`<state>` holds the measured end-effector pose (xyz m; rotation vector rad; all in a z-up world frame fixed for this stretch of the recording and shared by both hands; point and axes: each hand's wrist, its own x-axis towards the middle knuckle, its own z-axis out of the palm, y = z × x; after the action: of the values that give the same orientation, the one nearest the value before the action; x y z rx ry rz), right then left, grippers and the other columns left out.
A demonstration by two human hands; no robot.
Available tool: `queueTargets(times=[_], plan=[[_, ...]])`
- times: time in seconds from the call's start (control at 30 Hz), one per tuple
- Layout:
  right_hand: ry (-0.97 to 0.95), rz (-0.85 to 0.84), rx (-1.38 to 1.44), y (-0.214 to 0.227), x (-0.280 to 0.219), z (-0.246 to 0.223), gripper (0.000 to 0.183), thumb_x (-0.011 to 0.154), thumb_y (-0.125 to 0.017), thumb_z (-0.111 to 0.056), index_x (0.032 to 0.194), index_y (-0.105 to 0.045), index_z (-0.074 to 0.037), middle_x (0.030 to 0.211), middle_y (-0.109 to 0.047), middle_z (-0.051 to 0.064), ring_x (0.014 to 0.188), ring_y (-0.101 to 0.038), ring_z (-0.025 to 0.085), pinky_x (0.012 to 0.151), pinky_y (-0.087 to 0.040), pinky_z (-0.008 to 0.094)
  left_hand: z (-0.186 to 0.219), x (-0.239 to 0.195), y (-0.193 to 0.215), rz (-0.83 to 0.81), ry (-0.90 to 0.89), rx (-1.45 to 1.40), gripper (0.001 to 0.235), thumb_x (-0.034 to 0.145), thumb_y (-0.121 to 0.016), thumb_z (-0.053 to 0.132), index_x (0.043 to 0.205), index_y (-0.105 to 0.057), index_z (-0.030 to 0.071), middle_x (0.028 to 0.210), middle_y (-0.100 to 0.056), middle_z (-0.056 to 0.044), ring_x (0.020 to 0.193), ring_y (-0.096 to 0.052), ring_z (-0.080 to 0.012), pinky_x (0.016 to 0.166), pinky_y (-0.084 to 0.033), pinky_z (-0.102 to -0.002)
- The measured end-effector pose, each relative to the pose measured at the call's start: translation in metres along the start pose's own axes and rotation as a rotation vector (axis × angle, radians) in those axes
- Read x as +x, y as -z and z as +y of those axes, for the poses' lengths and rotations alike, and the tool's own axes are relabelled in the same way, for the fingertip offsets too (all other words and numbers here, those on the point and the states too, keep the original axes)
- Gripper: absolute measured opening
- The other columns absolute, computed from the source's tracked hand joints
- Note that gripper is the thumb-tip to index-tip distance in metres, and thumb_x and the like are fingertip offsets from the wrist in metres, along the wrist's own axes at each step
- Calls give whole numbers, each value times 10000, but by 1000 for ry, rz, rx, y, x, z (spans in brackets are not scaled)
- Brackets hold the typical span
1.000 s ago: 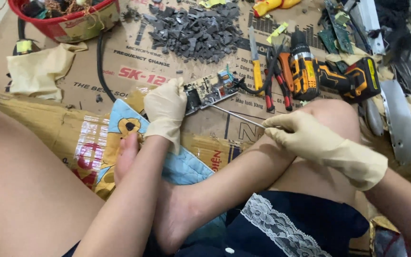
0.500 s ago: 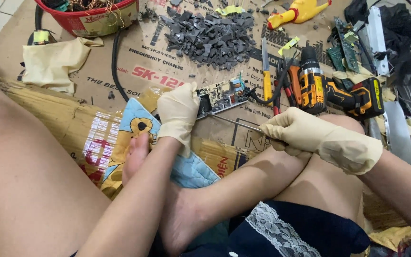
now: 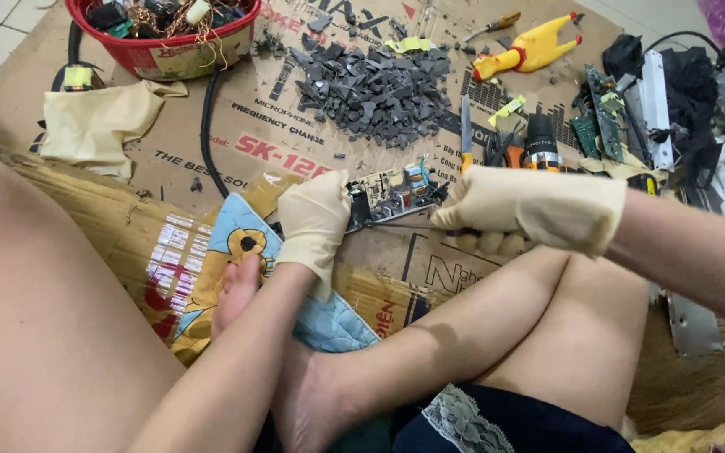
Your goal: The person sits on the floor and uses a screwdriver to remove screws from a small electronic device. They carefully unscrew fasteners and place them aside while working on the device's casing.
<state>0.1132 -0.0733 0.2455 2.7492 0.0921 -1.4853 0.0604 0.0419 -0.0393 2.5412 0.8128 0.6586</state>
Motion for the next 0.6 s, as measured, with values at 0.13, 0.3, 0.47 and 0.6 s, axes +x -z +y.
queueTargets(times=[0.13, 0.3, 0.47, 0.6], plan=[[27, -24, -118, 13, -2, -22, 322, 1052, -521, -187, 974, -748, 29, 635, -602, 72, 438, -439, 124, 365, -318, 183, 3, -2, -6, 42, -13, 47, 227, 870, -557, 409, 720, -595, 244, 617, -653, 24, 692, -727, -265, 712, -556, -387], [120, -482, 50, 69, 136, 3, 353, 985, -518, -247, 990, -747, 21, 616, -639, 95, 404, -487, 132, 303, -393, 241, 5, 15, 3, -279, 128, -58, 267, 892, -446, 409, 881, -691, 304, 822, -753, 19, 906, -752, -234, 838, -577, -409], [109, -1, -108, 0, 39, 15, 329, 1022, -614, -257, 902, -773, 5, 582, -657, 117, 409, -530, 185, 316, -416, 243, 5, 19, 14, -371, 170, -53, 379, 945, -408, 423, 914, -739, 242, 867, -775, -19, 942, -754, -260, 884, -568, -412], [169, 85, 99, -50, 67, 85, 339, 954, -680, -260, 775, -811, -4, 502, -634, 173, 338, -563, 248, 214, -405, 327, 3, 20, 16, -400, 213, -53, 492, 982, -347, 520, 936, -733, 218, 941, -772, -42, 1008, -734, -259, 919, -558, -422]])
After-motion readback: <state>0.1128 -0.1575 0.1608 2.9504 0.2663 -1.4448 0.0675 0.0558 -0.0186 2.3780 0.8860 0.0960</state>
